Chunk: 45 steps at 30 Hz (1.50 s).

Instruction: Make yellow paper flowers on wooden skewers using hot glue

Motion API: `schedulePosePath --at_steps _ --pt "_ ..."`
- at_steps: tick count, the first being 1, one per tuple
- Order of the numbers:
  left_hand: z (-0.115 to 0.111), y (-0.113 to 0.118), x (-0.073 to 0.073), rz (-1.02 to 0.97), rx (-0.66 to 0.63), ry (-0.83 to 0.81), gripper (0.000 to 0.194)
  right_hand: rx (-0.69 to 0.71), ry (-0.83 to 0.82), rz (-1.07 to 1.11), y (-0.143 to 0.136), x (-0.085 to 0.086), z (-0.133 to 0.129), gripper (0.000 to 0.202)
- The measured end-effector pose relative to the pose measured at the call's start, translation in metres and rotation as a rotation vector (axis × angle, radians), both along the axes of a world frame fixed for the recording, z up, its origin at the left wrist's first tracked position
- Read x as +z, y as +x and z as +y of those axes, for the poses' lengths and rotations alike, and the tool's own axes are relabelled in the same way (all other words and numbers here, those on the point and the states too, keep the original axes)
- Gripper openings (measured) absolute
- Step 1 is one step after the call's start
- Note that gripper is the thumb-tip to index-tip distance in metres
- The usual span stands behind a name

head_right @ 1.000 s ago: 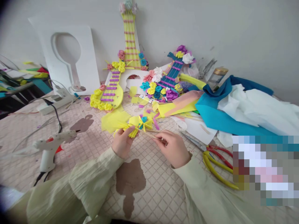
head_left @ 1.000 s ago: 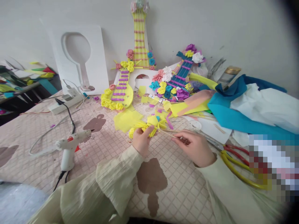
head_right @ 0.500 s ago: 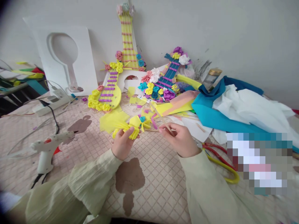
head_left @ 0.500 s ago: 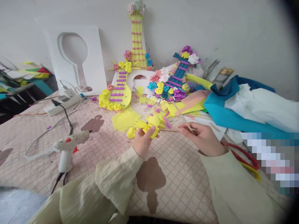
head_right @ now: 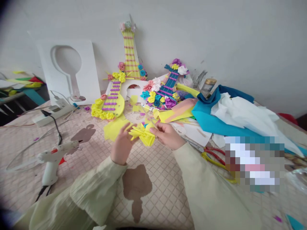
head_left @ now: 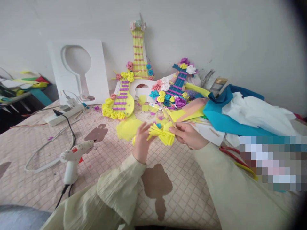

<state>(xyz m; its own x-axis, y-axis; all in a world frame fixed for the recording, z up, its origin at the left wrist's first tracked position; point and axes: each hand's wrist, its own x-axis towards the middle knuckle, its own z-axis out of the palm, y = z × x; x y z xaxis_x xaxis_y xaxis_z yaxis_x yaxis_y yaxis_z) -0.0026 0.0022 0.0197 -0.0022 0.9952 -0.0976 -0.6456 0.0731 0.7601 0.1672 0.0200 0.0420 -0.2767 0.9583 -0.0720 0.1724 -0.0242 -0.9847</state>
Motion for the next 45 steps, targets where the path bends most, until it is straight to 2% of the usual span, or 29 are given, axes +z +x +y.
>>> schedulePosePath --at_steps 2,3,5,8,10,12,16,20,22,25,27,29,33,37,40,42,45 --pt "0.007 -0.014 0.006 0.073 0.113 0.097 0.031 0.033 0.007 -0.03 0.001 0.002 -0.002 0.031" --pt "0.01 -0.019 0.009 0.117 0.094 0.121 0.029 0.046 0.024 -0.056 0.001 0.001 -0.004 0.029" --pt "0.013 -0.024 0.009 0.259 -0.057 0.128 0.028 0.062 0.085 -0.111 0.0 -0.001 -0.009 0.026" --pt "0.008 -0.018 0.002 0.489 -0.333 0.079 0.025 0.1 0.156 -0.162 -0.002 -0.008 -0.018 0.023" --pt "0.003 -0.011 -0.003 0.535 -0.459 0.049 0.02 0.115 0.168 -0.188 -0.002 -0.013 -0.023 0.023" --pt "0.0 -0.005 -0.007 0.527 -0.52 0.043 0.016 0.094 0.177 -0.213 -0.001 -0.016 -0.026 0.023" --pt "0.002 -0.004 -0.007 0.569 -0.468 0.038 0.011 0.003 0.179 -0.208 0.003 -0.018 -0.025 0.022" --pt "0.004 -0.007 -0.005 0.577 -0.414 0.022 0.01 0.0 0.14 -0.177 0.005 -0.017 -0.025 0.02" --pt "0.002 -0.005 -0.006 0.554 -0.436 0.028 0.013 0.011 0.142 -0.166 0.004 -0.018 -0.027 0.019" --pt "-0.001 0.0 -0.011 0.581 -0.461 0.125 0.018 -0.015 0.158 -0.136 0.001 -0.022 -0.029 0.019" --pt "-0.002 0.002 -0.014 0.634 -0.375 0.192 0.013 -0.057 0.183 -0.132 -0.001 -0.026 -0.029 0.021" --pt "-0.002 0.004 -0.016 0.666 -0.283 0.191 0.01 -0.074 0.191 -0.151 -0.001 -0.028 -0.028 0.023" --pt "0.001 0.002 -0.016 0.644 -0.267 0.126 0.01 -0.071 0.176 -0.2 0.002 -0.025 -0.027 0.028" --pt "0.005 -0.002 -0.016 0.575 -0.331 0.02 0.013 -0.114 0.321 -0.369 0.012 -0.018 -0.025 0.033" --pt "0.007 -0.005 -0.019 0.615 -0.368 0.058 0.016 0.018 0.502 -0.595 0.022 -0.016 -0.02 0.037" --pt "0.008 -0.007 -0.021 0.645 -0.393 0.095 0.015 0.129 0.619 -0.671 0.028 -0.018 -0.017 0.033" --pt "0.008 -0.009 -0.019 0.59 -0.446 0.087 0.017 0.179 0.7 -0.742 0.034 -0.025 -0.012 0.029"
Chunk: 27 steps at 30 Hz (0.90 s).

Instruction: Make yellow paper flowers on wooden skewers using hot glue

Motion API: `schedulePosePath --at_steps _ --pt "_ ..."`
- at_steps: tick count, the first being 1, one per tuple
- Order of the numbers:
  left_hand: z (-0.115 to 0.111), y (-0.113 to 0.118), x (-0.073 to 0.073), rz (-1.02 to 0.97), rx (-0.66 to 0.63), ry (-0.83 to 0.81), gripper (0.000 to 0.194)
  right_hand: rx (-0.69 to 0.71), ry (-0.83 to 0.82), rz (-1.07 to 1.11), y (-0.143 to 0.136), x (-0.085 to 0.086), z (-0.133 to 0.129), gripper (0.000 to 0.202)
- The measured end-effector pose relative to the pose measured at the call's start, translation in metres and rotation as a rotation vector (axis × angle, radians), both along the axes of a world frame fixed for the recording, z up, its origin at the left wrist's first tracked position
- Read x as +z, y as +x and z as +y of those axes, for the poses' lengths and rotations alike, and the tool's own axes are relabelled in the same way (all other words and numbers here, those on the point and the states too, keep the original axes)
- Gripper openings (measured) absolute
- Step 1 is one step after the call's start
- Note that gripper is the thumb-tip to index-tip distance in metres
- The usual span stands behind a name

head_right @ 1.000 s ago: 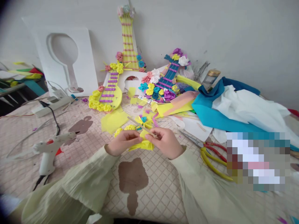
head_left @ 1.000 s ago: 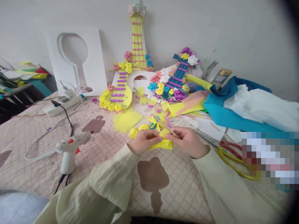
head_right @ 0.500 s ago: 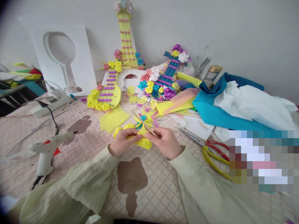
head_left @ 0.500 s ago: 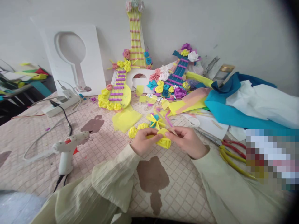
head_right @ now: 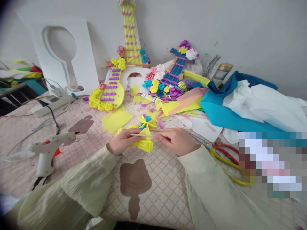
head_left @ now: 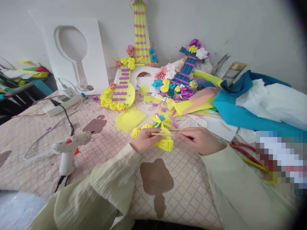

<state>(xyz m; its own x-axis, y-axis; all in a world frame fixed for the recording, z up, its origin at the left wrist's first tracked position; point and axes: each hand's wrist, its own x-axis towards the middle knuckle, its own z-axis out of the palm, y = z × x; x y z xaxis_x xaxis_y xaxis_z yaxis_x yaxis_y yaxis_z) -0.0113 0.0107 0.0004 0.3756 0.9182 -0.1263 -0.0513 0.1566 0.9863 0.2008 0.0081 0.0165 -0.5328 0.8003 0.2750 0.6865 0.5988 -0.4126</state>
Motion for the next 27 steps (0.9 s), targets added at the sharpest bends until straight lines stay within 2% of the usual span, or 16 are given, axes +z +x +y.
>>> schedulePosePath --at_steps 3,8,16,22,27 --pt "0.001 0.0 0.004 -0.022 0.005 -0.034 0.018 -0.014 0.031 -0.059 0.001 -0.006 0.002 0.028" --pt "0.002 0.0 0.009 0.109 -0.007 0.029 0.019 -0.023 0.066 -0.115 -0.003 -0.007 0.001 0.027" --pt "0.004 -0.001 0.003 0.222 -0.009 0.079 0.021 0.019 0.083 -0.102 -0.007 -0.01 -0.001 0.024" --pt "0.004 -0.001 0.0 0.275 0.024 0.143 0.019 -0.015 0.125 -0.09 -0.012 -0.012 -0.004 0.021" --pt "0.003 0.0 0.002 0.277 0.051 0.126 0.016 -0.046 0.191 -0.036 -0.014 -0.011 -0.006 0.02"
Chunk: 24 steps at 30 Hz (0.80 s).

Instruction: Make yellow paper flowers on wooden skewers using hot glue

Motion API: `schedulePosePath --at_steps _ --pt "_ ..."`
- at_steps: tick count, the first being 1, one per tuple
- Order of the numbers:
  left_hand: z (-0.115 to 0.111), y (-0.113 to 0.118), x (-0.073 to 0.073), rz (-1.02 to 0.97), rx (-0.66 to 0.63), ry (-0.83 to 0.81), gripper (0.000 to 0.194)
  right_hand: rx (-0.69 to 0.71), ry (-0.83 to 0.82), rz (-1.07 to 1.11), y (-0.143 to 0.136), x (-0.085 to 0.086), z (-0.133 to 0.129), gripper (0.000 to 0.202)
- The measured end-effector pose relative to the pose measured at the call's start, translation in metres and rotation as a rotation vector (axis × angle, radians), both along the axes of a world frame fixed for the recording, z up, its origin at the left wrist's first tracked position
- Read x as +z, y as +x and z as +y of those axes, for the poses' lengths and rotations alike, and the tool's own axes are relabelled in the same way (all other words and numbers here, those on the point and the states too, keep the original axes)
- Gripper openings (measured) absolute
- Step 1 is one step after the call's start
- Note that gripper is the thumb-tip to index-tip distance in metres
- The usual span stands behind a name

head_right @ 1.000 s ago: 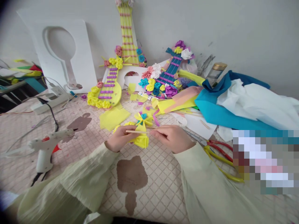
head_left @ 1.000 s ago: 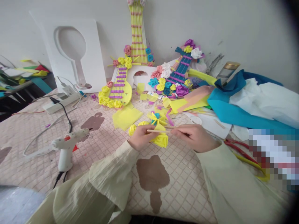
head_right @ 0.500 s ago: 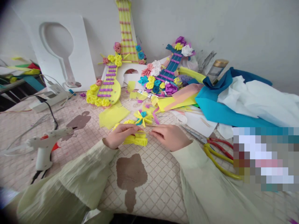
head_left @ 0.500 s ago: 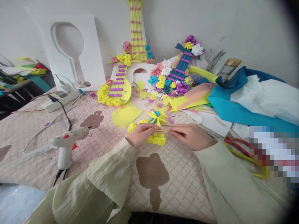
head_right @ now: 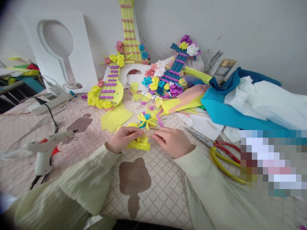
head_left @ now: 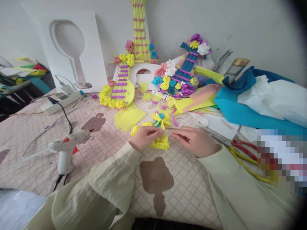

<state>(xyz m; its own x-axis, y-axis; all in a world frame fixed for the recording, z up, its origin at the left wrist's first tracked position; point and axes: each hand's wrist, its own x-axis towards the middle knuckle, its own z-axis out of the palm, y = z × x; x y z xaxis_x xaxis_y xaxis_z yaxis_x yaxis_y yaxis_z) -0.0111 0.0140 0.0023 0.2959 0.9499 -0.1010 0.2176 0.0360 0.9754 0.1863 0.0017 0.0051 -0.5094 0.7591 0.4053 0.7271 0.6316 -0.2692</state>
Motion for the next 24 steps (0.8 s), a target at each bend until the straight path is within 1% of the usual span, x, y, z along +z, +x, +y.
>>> schedulePosePath --at_steps 3,5,8,11,14,16,19,22,24 --pt "0.0 0.0 -0.001 0.016 -0.001 -0.008 0.015 -0.014 0.024 0.026 0.0 0.0 -0.001 0.021" --pt "-0.001 0.0 -0.002 0.023 -0.01 0.014 0.017 -0.013 0.015 0.026 0.0 0.0 -0.001 0.021" --pt "-0.002 0.0 -0.003 0.049 -0.024 0.135 0.021 -0.019 -0.039 0.048 -0.001 0.001 -0.002 0.019" --pt "-0.005 0.002 -0.002 0.079 -0.067 0.267 0.021 -0.039 -0.146 0.133 -0.006 0.003 -0.003 0.02" --pt "-0.007 0.003 -0.003 0.067 -0.132 0.328 0.02 -0.011 -0.222 0.22 -0.011 0.004 -0.006 0.021" --pt "-0.009 0.004 -0.003 0.074 -0.148 0.369 0.018 0.012 -0.242 0.25 -0.014 0.004 -0.007 0.02" --pt "-0.011 0.004 -0.002 0.163 -0.141 0.492 0.011 0.02 -0.263 0.269 -0.016 0.003 -0.008 0.021" --pt "-0.012 0.004 0.0 0.248 -0.134 0.618 0.01 0.024 -0.274 0.258 -0.017 0.003 -0.008 0.02" --pt "-0.012 0.003 0.002 0.267 -0.13 0.649 0.01 0.017 -0.276 0.247 -0.017 0.003 -0.008 0.021"
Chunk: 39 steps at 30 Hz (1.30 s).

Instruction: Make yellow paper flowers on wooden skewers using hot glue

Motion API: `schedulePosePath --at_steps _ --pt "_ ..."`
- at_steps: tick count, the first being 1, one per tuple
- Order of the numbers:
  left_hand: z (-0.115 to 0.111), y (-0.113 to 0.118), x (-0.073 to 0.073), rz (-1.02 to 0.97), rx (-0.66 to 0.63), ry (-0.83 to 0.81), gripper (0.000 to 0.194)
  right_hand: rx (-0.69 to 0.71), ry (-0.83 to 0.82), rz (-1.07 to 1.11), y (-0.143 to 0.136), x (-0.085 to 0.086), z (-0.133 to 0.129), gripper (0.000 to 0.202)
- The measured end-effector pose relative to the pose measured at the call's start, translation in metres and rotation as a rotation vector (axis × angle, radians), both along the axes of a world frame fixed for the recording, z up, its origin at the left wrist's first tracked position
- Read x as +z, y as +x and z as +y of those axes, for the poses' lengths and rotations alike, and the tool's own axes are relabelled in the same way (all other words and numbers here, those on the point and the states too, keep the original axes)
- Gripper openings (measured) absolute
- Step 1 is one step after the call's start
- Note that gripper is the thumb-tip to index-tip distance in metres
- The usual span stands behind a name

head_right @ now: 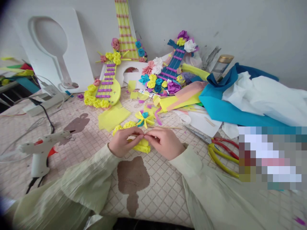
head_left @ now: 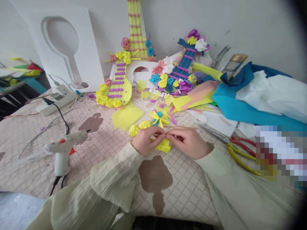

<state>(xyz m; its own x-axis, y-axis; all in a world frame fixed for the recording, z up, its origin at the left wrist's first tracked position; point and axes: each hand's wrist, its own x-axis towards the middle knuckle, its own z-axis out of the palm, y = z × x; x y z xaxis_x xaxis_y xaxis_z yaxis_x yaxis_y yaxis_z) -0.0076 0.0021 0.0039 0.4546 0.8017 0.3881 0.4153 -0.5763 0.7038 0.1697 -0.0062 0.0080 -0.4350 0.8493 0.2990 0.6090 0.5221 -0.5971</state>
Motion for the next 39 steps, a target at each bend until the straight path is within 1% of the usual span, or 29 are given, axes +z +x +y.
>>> schedulePosePath --at_steps 6,11,15,20,24,29,32,36,39 --pt "-0.0008 -0.0002 0.003 0.018 -0.012 -0.028 0.009 -0.007 0.008 0.005 0.0014 0.0005 -0.0002 0.018" --pt "-0.0015 -0.0002 0.0023 0.017 -0.003 0.013 0.009 0.009 0.043 -0.007 0.0018 -0.0006 0.0002 0.018" --pt "-0.0021 0.0 0.001 0.014 -0.006 0.012 0.011 0.01 0.063 -0.017 0.0001 -0.0007 -0.0001 0.019" --pt "-0.0018 0.0008 0.0 -0.001 0.012 0.044 0.01 0.006 0.032 -0.016 0.0008 0.0012 -0.0001 0.018" --pt "-0.0019 0.0006 -0.0002 -0.005 0.015 0.038 0.011 0.011 0.03 -0.032 0.0022 0.0017 0.0 0.019" --pt "-0.0027 0.0006 0.0004 -0.013 0.03 0.013 0.01 0.032 0.061 -0.062 0.0014 -0.0001 0.0001 0.021" --pt "-0.0031 0.0004 0.0006 -0.013 0.027 0.005 0.009 0.027 0.063 -0.047 0.0009 -0.0019 0.0006 0.018" --pt "-0.0036 -0.0003 0.0012 0.003 0.032 0.031 0.01 0.063 0.088 -0.035 0.0014 -0.0041 0.0014 0.017" --pt "-0.0035 -0.0008 0.0014 0.015 0.025 0.05 0.01 0.057 0.094 -0.058 0.0014 -0.0042 0.0009 0.02"
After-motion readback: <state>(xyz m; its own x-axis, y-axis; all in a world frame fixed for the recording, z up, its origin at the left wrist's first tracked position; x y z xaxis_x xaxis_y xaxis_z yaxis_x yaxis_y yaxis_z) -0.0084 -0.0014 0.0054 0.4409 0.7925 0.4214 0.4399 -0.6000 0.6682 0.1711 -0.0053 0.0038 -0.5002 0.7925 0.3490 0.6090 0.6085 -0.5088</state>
